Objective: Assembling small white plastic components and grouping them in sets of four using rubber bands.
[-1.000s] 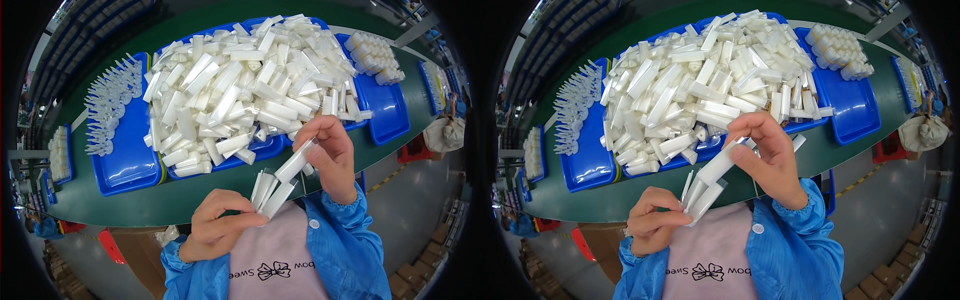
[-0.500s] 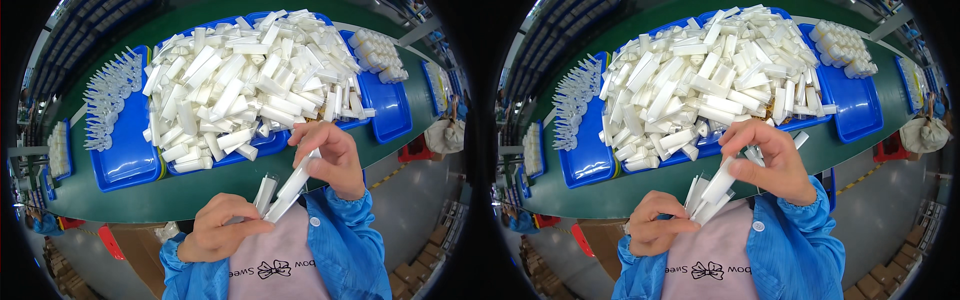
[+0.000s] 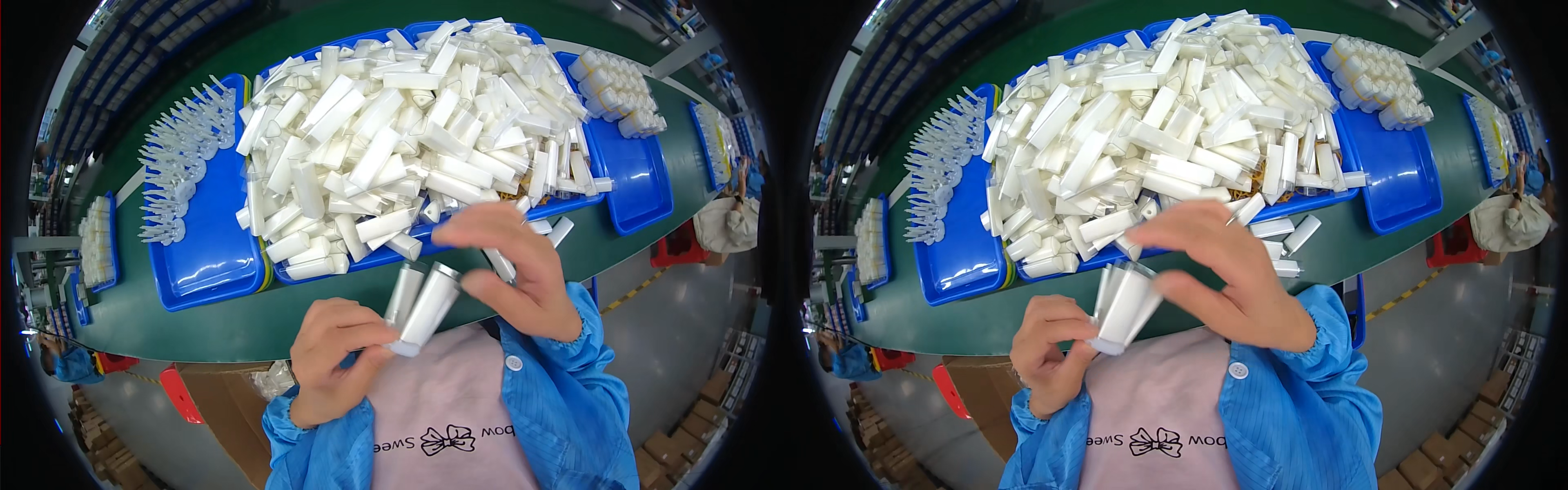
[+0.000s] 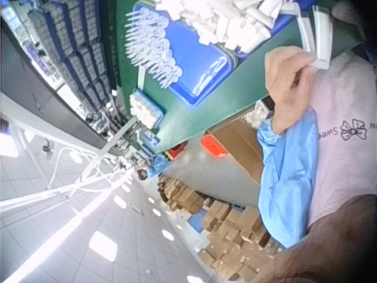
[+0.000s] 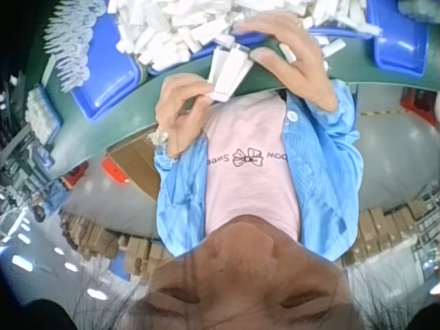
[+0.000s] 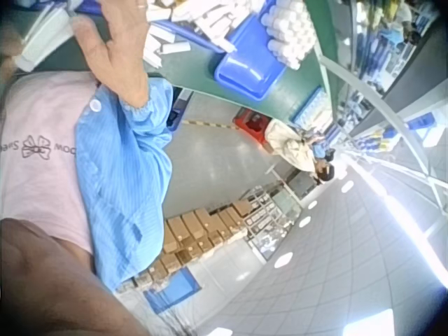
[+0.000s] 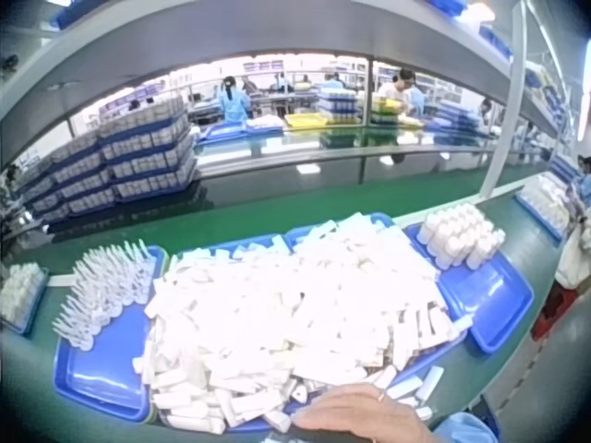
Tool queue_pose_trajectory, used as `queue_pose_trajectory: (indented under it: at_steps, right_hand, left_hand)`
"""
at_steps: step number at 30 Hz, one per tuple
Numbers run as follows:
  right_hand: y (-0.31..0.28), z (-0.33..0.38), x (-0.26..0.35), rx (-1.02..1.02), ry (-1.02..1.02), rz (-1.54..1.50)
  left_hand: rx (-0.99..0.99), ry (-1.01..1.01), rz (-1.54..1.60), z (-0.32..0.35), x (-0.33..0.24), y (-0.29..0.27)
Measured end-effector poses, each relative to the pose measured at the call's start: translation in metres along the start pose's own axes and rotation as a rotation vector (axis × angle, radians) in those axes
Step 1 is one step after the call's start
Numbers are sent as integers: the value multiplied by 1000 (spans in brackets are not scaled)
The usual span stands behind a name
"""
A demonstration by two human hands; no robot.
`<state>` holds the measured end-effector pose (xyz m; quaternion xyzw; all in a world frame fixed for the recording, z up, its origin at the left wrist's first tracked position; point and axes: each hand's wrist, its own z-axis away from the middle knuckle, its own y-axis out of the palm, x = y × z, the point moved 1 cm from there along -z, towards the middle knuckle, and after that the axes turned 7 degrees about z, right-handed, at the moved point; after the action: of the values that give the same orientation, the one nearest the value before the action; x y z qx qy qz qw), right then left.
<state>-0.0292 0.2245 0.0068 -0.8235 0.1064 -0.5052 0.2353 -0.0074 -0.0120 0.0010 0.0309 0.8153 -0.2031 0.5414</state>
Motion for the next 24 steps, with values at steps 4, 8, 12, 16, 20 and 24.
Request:
queue_pose_trajectory:
  at_steps: [4, 8, 12, 16, 20, 24]
  right_hand:
    - [13, -12, -15, -39, -190, 814]
    - [28, -16, -24, -52, -232, 958]
    - [18, -12, -18, -7, -166, 868]
    - [-6, -6, -13, -134, -29, 363]
    - [-20, -6, -6, -235, 220, -231]
    - [-21, -10, -2, -112, 284, -365]
  left_hand:
    - [-120, -101, 42, 5, 1, -1]
    - [-160, -122, 70, 8, 2, -1]
    - [-110, -46, -1, 6, 1, -5]
    - [-21, 98, -36, 8, 3, -7]
    - [38, 223, -127, 5, -5, -2]
    - [98, 305, -212, 3, -9, -1]
